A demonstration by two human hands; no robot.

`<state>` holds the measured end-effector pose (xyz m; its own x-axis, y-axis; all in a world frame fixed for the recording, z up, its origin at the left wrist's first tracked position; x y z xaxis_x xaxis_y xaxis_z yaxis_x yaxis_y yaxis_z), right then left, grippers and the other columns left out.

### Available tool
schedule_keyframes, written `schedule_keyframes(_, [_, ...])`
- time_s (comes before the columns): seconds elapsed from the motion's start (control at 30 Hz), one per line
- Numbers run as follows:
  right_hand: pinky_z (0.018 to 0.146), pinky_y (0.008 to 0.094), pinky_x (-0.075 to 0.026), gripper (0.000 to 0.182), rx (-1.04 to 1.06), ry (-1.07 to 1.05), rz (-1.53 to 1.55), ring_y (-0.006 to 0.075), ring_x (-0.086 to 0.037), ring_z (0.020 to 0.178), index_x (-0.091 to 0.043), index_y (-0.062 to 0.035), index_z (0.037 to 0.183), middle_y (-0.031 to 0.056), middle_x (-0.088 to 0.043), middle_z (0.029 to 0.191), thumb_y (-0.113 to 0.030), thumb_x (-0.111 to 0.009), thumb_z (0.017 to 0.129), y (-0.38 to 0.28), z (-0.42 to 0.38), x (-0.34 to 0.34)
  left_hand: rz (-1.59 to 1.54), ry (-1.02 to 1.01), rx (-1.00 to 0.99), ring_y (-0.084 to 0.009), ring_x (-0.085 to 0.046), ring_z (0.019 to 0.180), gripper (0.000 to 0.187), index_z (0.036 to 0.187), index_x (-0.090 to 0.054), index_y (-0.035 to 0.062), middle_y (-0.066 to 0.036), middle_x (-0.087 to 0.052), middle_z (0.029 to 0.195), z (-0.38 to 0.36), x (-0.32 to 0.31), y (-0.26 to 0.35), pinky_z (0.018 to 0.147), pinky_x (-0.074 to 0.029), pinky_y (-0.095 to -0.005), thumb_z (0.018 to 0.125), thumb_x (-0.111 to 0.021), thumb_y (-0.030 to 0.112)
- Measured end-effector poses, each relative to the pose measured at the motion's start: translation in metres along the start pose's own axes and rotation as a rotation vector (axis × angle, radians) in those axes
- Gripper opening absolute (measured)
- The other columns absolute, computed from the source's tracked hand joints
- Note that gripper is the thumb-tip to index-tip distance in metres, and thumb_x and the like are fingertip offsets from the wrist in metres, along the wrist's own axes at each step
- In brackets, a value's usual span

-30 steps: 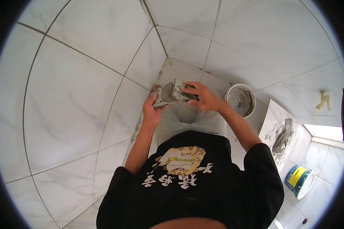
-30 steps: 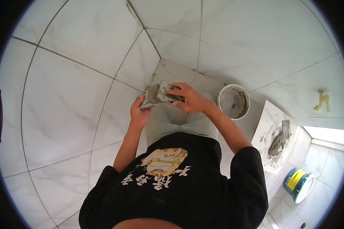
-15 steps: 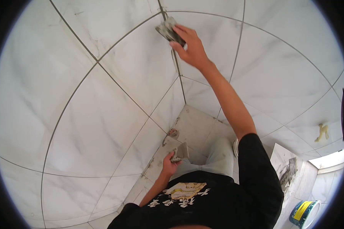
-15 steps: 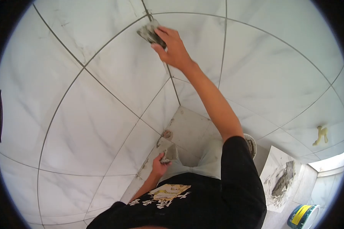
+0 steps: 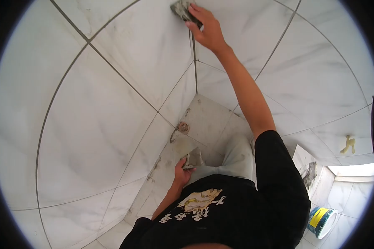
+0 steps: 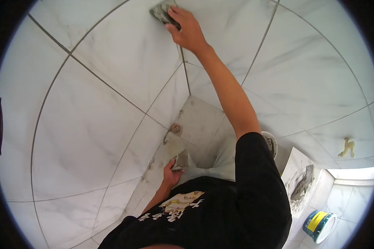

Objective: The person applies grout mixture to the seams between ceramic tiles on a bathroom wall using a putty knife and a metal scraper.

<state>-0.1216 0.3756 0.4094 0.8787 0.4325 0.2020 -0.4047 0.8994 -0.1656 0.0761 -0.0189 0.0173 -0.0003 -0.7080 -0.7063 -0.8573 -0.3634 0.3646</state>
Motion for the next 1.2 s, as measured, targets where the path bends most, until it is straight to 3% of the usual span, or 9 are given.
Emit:
schedule_keyframes(0.4, [0.106, 0.0433, -0.043, 0.048, -0.281, -0.371, 0.06, 0.0365, -0.054, 0.124, -0.061, -0.0004, 0.128, 0.0185, -0.058, 0.135, -0.01, -0.074, 0.083, 0.019, -0.223, -0.01, 0.064, -0.037, 0.007, -0.0241, -0.072, 0.087, 0.028, 0.118, -0.061, 0.0067, -0.009, -0.072, 0.105, 0.01, 0.001, 0.001, 0.066, -0.063, -0.0399, 0.097, -0.055, 0.024])
schedule_keyframes(0.57, [0.098, 0.042, -0.047, 0.044, -1.381, -0.01, 1.205, 0.0275, -0.058, 0.12, -0.055, 0.0022, 0.131, 0.0154, -0.06, 0.133, -0.024, -0.059, 0.097, -0.016, -0.276, 0.051, 0.09, 0.031, -0.116, -0.0233, -0.072, 0.085, 0.028, 0.115, -0.062, 0.0056, -0.009, -0.072, 0.101, 0.004, -0.024, 0.008, 0.065, -0.063, -0.0387, 0.097, -0.055, 0.025])
schedule_keyframes(0.67, [0.093, 0.0407, -0.049, 0.053, -1.385, 0.064, 1.659, 0.0249, -0.058, 0.119, -0.051, 0.0052, 0.134, 0.0135, -0.06, 0.132, -0.035, -0.051, 0.1, -0.088, -0.256, 0.106, 0.035, -0.035, -0.142, -0.0244, -0.072, 0.083, 0.027, 0.113, -0.062, 0.0043, -0.01, -0.072, 0.099, 0.0, -0.064, 0.017, 0.065, -0.063, -0.038, 0.097, -0.054, 0.025])
schedule_keyframes(0.8, [0.099, 0.0384, -0.046, 0.049, -1.113, -0.327, 0.981, 0.0283, -0.054, 0.124, -0.053, -0.0014, 0.14, 0.0139, -0.058, 0.135, -0.029, -0.057, 0.099, -0.157, -0.239, 0.161, 0.041, -0.133, -0.115, -0.0269, -0.071, 0.085, 0.026, 0.113, -0.061, 0.0033, -0.011, -0.07, 0.101, -0.006, -0.15, 0.031, 0.067, -0.063, -0.0378, 0.097, -0.055, 0.023])
schedule_keyframes(0.87, [0.105, 0.037, -0.042, 0.052, -0.561, -0.557, 0.493, 0.0299, -0.052, 0.126, -0.052, -0.0071, 0.144, 0.0161, -0.054, 0.14, -0.026, -0.061, 0.097, -0.187, -0.206, 0.186, 0.034, -0.119, -0.123, -0.0278, -0.07, 0.085, 0.028, 0.115, -0.061, 0.0025, -0.012, -0.07, 0.102, -0.01, -0.185, 0.032, 0.069, -0.061, -0.0372, 0.098, -0.053, 0.022])
schedule_keyframes(1.07, [0.097, 0.0366, -0.048, 0.043, -0.283, -0.715, 0.196, 0.0317, -0.055, 0.122, -0.059, -0.0085, 0.136, 0.0162, -0.057, 0.137, -0.02, -0.065, 0.095, -0.169, -0.245, 0.232, 0.036, -0.121, -0.214, -0.0287, -0.067, 0.087, 0.027, 0.114, -0.062, 0.0034, -0.012, -0.069, 0.103, -0.037, -0.227, 0.043, 0.07, -0.058, -0.0406, 0.096, -0.055, 0.023])
schedule_keyframes(1.13, [0.094, 0.0389, -0.05, 0.041, -0.817, -0.577, 0.518, 0.0318, -0.06, 0.114, -0.058, -0.0061, 0.135, 0.014, -0.061, 0.13, -0.027, -0.057, 0.1, -0.138, -0.295, 0.238, 0.12, -0.373, -0.238, -0.0264, -0.069, 0.087, 0.032, 0.121, -0.059, 0.0042, -0.01, -0.069, 0.105, -0.046, -0.247, 0.058, 0.068, -0.061, -0.0399, 0.095, -0.059, 0.023])
schedule_keyframes(1.17, [0.094, 0.0389, -0.05, 0.041, -0.778, -0.585, 0.506, 0.0318, -0.06, 0.114, -0.058, -0.0061, 0.135, 0.014, -0.061, 0.13, -0.027, -0.057, 0.1, -0.133, -0.302, 0.245, 0.108, -0.404, -0.262, -0.0264, -0.069, 0.087, 0.032, 0.121, -0.059, 0.0042, -0.01, -0.069, 0.105, -0.052, -0.257, 0.064, 0.068, -0.061, -0.0399, 0.095, -0.059, 0.023])
schedule_keyframes(1.2, [0.092, 0.041, -0.051, 0.044, -1.112, -0.26, 0.98, 0.0302, -0.062, 0.113, -0.054, -0.0044, 0.137, 0.0131, -0.064, 0.127, -0.032, -0.053, 0.102, -0.123, -0.308, 0.254, 0.172, -0.413, -0.315, -0.0259, -0.069, 0.086, 0.032, 0.12, -0.059, 0.0051, -0.01, -0.069, 0.104, -0.058, -0.268, 0.069, 0.067, -0.061, -0.0397, 0.095, -0.059, 0.024])
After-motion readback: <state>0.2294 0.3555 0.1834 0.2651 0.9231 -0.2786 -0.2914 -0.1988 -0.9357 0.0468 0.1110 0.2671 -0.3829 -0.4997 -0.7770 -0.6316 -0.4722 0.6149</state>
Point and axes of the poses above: each hand's wrist, its own z-axis towards the middle knuckle, its own x-axis out of the back of the hand, y = z × x, the point moved 4 cm from there along z, towards the middle knuckle
